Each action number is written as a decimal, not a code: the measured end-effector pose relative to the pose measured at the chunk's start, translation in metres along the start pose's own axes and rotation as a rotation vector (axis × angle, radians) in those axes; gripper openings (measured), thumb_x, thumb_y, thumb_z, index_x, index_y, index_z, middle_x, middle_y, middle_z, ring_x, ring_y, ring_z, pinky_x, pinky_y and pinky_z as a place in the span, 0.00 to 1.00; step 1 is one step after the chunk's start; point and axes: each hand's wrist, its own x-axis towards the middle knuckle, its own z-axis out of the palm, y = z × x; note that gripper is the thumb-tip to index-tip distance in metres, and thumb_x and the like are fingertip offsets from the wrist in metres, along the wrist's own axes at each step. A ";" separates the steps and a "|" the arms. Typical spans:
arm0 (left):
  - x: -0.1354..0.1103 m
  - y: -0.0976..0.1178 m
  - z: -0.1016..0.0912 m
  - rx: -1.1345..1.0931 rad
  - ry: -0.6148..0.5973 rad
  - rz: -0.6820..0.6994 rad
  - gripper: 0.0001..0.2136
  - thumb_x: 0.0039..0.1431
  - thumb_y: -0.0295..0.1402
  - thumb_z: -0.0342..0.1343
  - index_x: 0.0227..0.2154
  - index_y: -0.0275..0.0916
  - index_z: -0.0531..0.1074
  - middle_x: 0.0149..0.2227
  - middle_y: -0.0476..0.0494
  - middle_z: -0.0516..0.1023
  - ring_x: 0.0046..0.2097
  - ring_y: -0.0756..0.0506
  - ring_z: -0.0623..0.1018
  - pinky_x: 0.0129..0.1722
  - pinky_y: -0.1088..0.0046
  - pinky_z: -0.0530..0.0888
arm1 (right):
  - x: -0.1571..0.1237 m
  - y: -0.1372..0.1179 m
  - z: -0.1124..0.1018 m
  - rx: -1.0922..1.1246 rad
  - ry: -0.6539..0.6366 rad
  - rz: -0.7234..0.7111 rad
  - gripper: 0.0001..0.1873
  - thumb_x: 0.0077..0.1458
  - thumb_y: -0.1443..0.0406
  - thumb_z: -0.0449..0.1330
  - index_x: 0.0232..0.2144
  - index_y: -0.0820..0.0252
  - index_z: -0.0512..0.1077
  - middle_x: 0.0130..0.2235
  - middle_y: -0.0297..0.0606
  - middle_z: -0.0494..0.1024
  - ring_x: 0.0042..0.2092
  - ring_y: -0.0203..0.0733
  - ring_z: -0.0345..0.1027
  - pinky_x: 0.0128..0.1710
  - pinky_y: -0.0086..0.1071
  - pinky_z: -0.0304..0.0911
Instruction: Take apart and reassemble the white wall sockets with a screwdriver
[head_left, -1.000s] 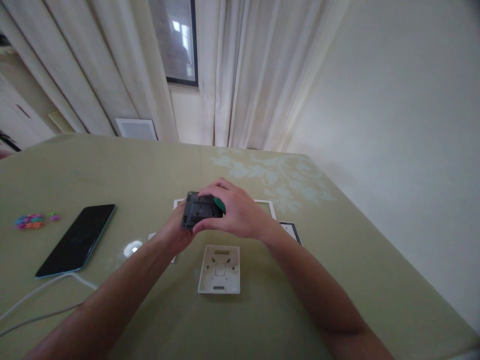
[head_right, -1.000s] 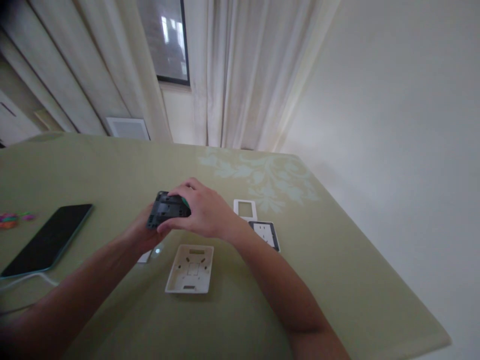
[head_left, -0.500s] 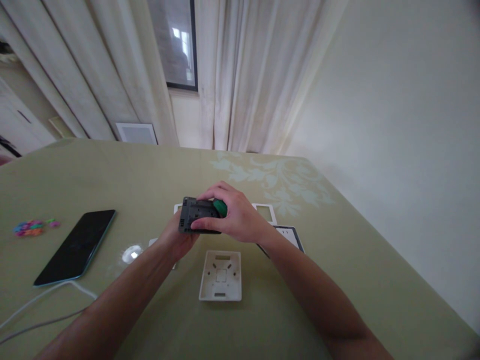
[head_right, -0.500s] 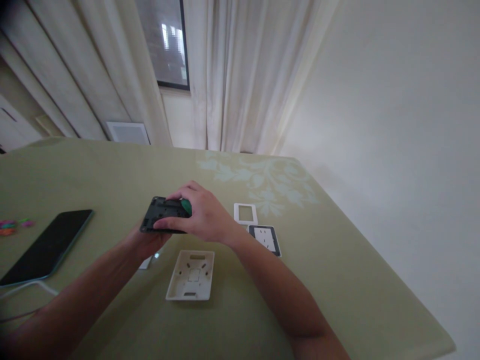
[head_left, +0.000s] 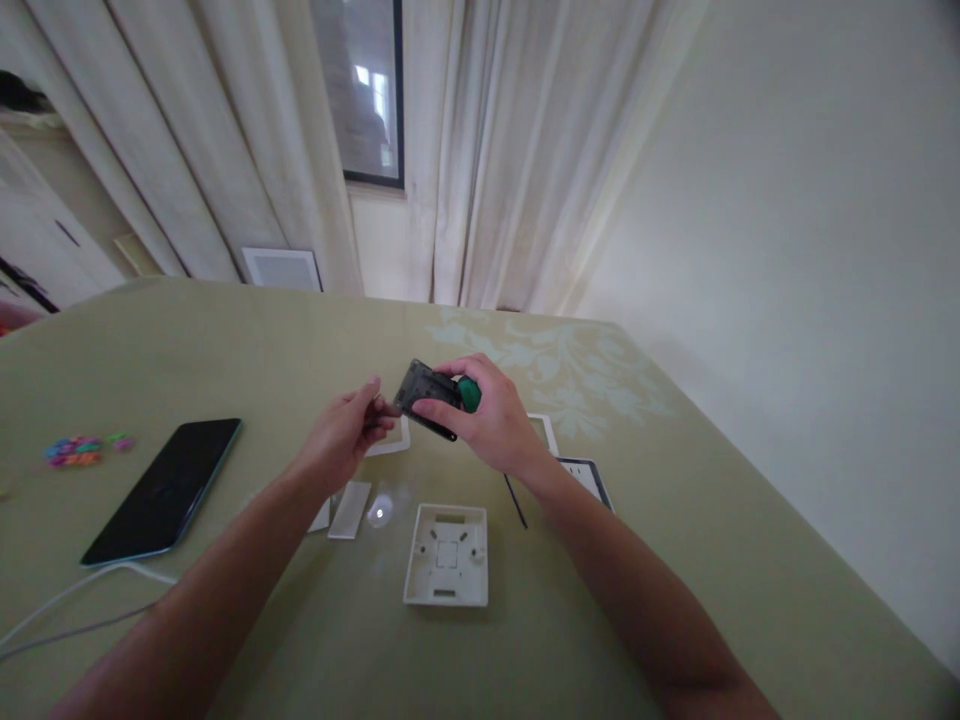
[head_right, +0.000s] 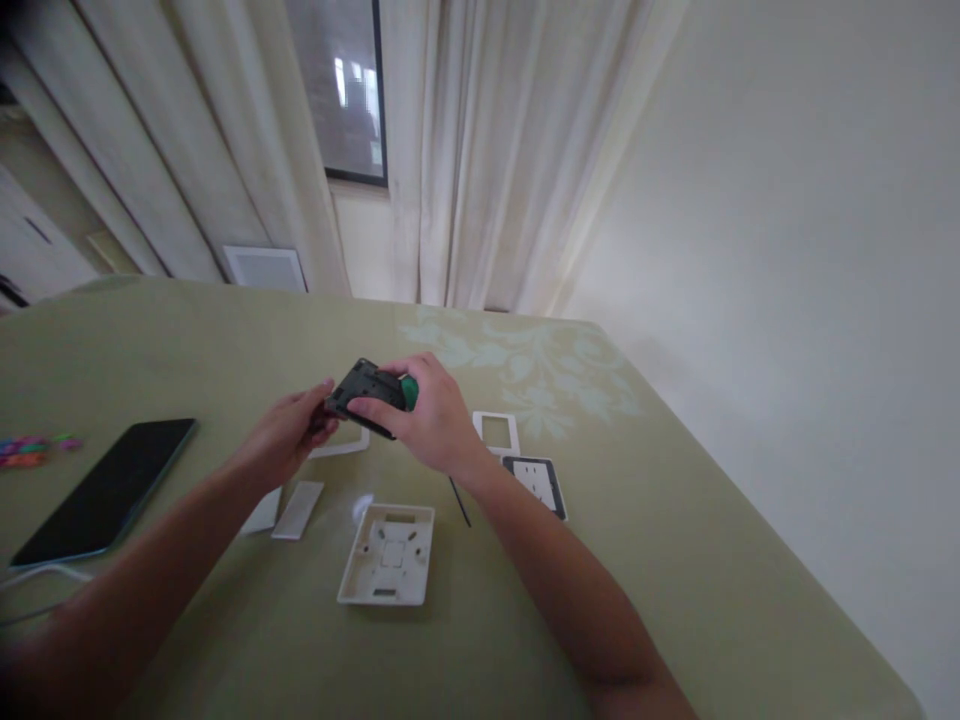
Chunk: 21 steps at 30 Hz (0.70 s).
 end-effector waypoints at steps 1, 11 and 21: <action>0.002 0.003 -0.003 0.067 0.000 0.003 0.11 0.63 0.30 0.65 0.26 0.35 0.74 0.19 0.47 0.77 0.16 0.53 0.72 0.13 0.84 0.64 | 0.001 0.000 -0.001 0.002 -0.004 0.008 0.23 0.53 0.51 0.75 0.45 0.56 0.77 0.45 0.37 0.79 0.47 0.43 0.74 0.51 0.39 0.68; 0.009 -0.003 -0.016 0.642 -0.071 0.278 0.10 0.63 0.28 0.61 0.25 0.37 0.79 0.25 0.48 0.75 0.27 0.49 0.70 0.24 0.81 0.65 | -0.007 0.027 0.014 -0.505 -0.364 0.063 0.27 0.61 0.48 0.68 0.52 0.62 0.73 0.53 0.47 0.75 0.47 0.50 0.76 0.47 0.43 0.69; 0.027 -0.017 -0.031 0.954 -0.215 0.527 0.19 0.47 0.23 0.56 0.42 0.42 0.80 0.44 0.42 0.76 0.53 0.37 0.74 0.64 0.57 0.67 | -0.019 0.042 0.030 -0.658 -0.568 0.137 0.24 0.62 0.55 0.68 0.53 0.65 0.72 0.55 0.53 0.74 0.48 0.57 0.78 0.44 0.45 0.71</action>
